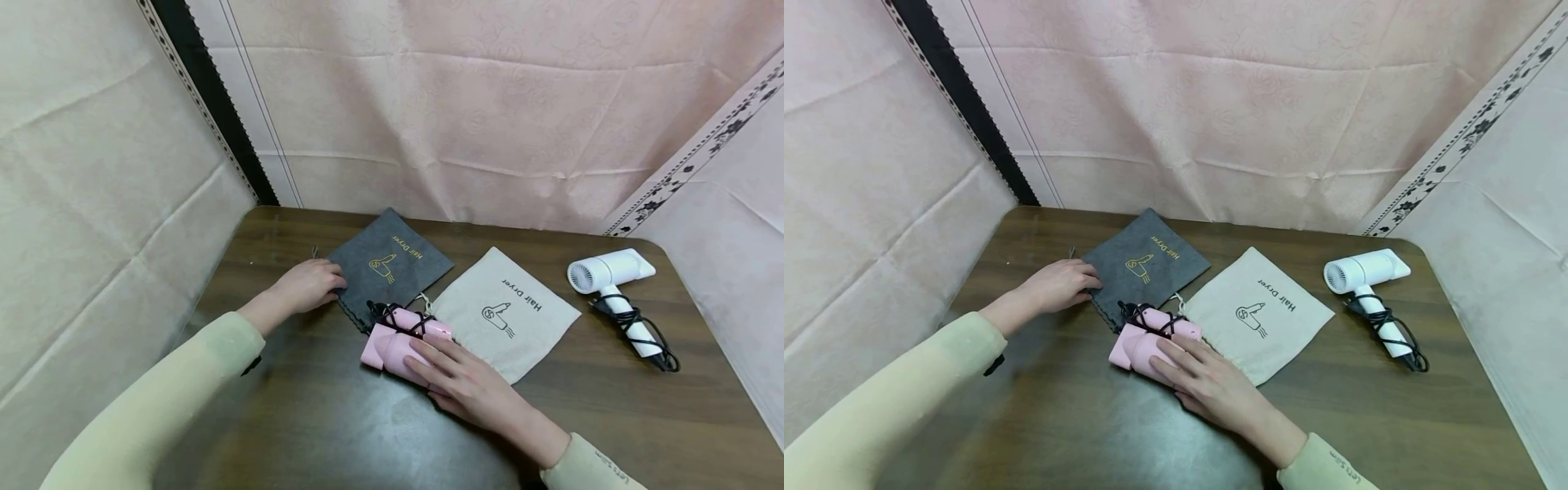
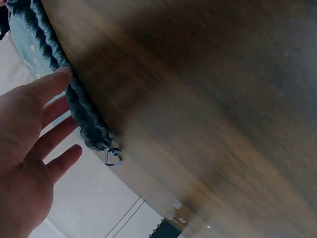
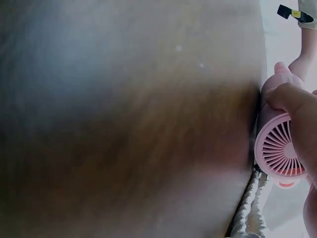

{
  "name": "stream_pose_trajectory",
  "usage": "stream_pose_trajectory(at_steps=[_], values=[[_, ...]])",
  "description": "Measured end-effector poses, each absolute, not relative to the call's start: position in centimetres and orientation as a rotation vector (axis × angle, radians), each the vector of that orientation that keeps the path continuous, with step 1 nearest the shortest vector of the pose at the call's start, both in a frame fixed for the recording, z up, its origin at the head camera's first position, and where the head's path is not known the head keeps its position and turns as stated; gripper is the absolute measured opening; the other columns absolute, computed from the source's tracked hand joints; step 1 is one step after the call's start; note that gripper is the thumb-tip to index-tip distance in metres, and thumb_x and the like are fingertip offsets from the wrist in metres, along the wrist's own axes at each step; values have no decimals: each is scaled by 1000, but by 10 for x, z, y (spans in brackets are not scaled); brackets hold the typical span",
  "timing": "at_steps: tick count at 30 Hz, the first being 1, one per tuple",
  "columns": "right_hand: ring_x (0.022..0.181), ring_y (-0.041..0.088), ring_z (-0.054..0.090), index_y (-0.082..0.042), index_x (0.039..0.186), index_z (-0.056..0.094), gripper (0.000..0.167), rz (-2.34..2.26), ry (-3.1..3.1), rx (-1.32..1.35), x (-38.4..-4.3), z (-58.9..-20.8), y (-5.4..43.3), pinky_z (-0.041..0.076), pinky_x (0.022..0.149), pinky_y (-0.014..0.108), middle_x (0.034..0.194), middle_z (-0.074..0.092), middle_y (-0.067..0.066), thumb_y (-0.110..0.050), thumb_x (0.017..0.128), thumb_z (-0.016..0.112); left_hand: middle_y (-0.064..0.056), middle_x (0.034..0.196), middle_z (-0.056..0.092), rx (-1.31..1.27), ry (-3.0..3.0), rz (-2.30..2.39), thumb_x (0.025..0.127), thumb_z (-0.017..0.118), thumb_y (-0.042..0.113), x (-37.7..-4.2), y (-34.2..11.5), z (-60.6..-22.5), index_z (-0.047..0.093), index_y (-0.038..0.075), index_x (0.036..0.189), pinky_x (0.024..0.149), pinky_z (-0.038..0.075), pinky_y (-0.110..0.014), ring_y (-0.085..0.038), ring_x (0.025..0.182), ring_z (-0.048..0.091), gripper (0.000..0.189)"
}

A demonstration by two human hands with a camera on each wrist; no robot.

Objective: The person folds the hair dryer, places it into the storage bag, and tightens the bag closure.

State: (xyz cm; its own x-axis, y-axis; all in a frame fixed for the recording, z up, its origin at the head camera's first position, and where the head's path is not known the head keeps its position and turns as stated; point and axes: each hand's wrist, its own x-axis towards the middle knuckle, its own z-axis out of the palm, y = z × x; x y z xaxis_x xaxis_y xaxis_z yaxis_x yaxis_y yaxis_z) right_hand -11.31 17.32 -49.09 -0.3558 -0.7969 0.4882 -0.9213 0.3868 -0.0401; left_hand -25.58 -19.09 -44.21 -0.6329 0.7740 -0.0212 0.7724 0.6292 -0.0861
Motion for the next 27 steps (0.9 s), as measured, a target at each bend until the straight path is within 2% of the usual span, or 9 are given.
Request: stream_pose_trajectory(at_steps=[8, 12, 20, 23, 27], values=[[140, 41, 56, -10, 152, 59, 77, 412, -2213, 1525, -116, -485, 172, 49, 112, 48, 160, 53, 14, -16, 80, 86, -7, 103, 72, -1352, -2774, 101, 98, 79, 14, -257, -192, -444, 81, 12, 103, 97, 57, -46, -26, 100, 69, 6], [137, 41, 58, -10, 150, 62, 75, 389, -2194, 1542, -116, -479, 170, 49, 112, 48, 157, 56, 14, -17, 79, 85, -5, 99, 71, -1375, -2737, 86, 99, 76, 11, -257, -191, -443, 80, 12, 97, 95, 57, -44, -24, 96, 69, 4], [131, 41, 63, -9, 145, 66, 69, 363, -2147, 1535, -113, -461, 171, 52, 108, 45, 152, 61, 14, -17, 79, 85, -5, 93, 70, -1302, -2774, -129, 98, 76, 8, -257, -189, -427, 76, 10, 97, 81, 61, -44, -23, 86, 71, 3], [130, 41, 64, -8, 144, 67, 57, 365, -2124, 1516, -113, -454, 174, 54, 107, 45, 150, 63, 14, -18, 89, 77, -3, 94, 72, -1254, -2813, -213, 100, 75, 9, -257, -189, -417, 74, 10, 98, 78, 61, -44, -22, 84, 72, 3], [127, 41, 66, -8, 143, 68, 44, 372, -2091, 1485, -114, -445, 177, 55, 104, 46, 149, 64, 14, -22, 103, 57, -2, 94, 75, -1199, -2844, -274, 103, 72, 11, -257, -189, -402, 72, 11, 99, 75, 60, -45, -22, 82, 73, 4]])
